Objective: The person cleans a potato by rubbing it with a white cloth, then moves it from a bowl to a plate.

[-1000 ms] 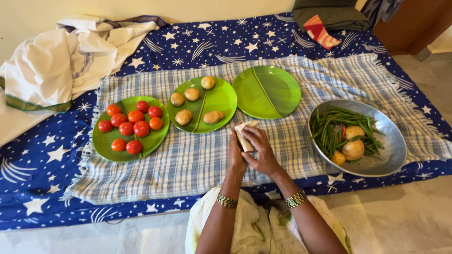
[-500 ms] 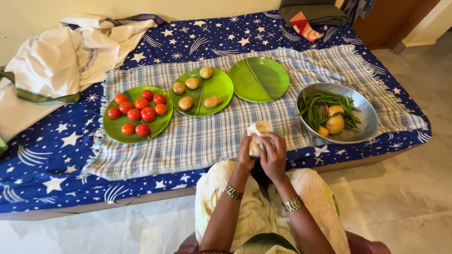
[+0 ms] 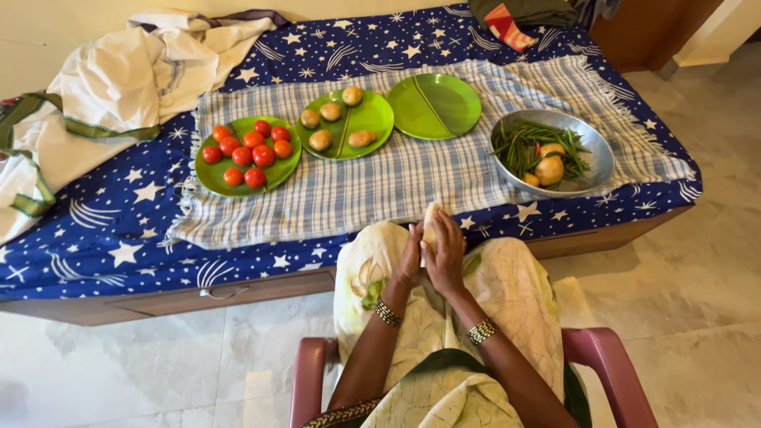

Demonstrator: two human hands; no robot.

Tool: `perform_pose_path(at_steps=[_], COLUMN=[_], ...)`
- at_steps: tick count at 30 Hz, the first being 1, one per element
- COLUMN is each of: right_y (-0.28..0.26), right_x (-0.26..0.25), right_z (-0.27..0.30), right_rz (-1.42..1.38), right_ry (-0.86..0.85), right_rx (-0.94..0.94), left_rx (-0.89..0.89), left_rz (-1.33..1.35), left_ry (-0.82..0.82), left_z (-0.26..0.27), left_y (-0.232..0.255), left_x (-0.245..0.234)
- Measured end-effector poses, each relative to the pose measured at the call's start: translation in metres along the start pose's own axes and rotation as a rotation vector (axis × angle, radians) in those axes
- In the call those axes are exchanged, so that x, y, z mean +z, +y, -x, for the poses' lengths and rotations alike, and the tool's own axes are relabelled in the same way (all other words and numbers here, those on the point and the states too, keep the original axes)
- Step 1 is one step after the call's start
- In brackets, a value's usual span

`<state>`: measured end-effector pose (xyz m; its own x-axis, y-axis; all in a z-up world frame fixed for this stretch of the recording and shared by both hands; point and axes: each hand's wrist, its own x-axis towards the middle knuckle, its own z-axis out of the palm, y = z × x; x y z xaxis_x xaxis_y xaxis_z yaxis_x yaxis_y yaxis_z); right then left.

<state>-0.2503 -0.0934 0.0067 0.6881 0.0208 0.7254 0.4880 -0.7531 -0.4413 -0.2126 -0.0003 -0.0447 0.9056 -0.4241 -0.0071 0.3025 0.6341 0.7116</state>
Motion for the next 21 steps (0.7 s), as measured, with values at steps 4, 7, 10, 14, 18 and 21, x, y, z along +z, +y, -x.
perform_pose_path(at_steps=[4,7,10,14,18,21], right_y=[0.013,0.020,0.022,0.018,0.020,0.025], right_x=[0.004,0.004,0.000,-0.009,-0.018,-0.022], right_z=[0.018,0.018,0.015,0.010,0.002,0.001], right_rz=[-0.257,-0.458,-0.516,-0.659,-0.415,-0.354], right_ry=[0.032,-0.007,0.048,0.171,0.203,0.217], right_rx=[0.226,0.356,0.341,0.588,0.485,0.381], left_rx=[0.126,0.201,0.205,0.315,0.342,0.327], left_rz=[-0.238,-0.369,-0.438,-0.567,-0.490,-0.426], left_ry=[-0.089,-0.017,0.044,0.032,0.087,0.109], left_z=[0.019,0.030,0.030,0.025,0.019,0.016], left_y=[0.001,0.010,0.011,-0.002,-0.009,-0.012], left_x=[0.013,0.031,0.047,0.064,0.075,0.080])
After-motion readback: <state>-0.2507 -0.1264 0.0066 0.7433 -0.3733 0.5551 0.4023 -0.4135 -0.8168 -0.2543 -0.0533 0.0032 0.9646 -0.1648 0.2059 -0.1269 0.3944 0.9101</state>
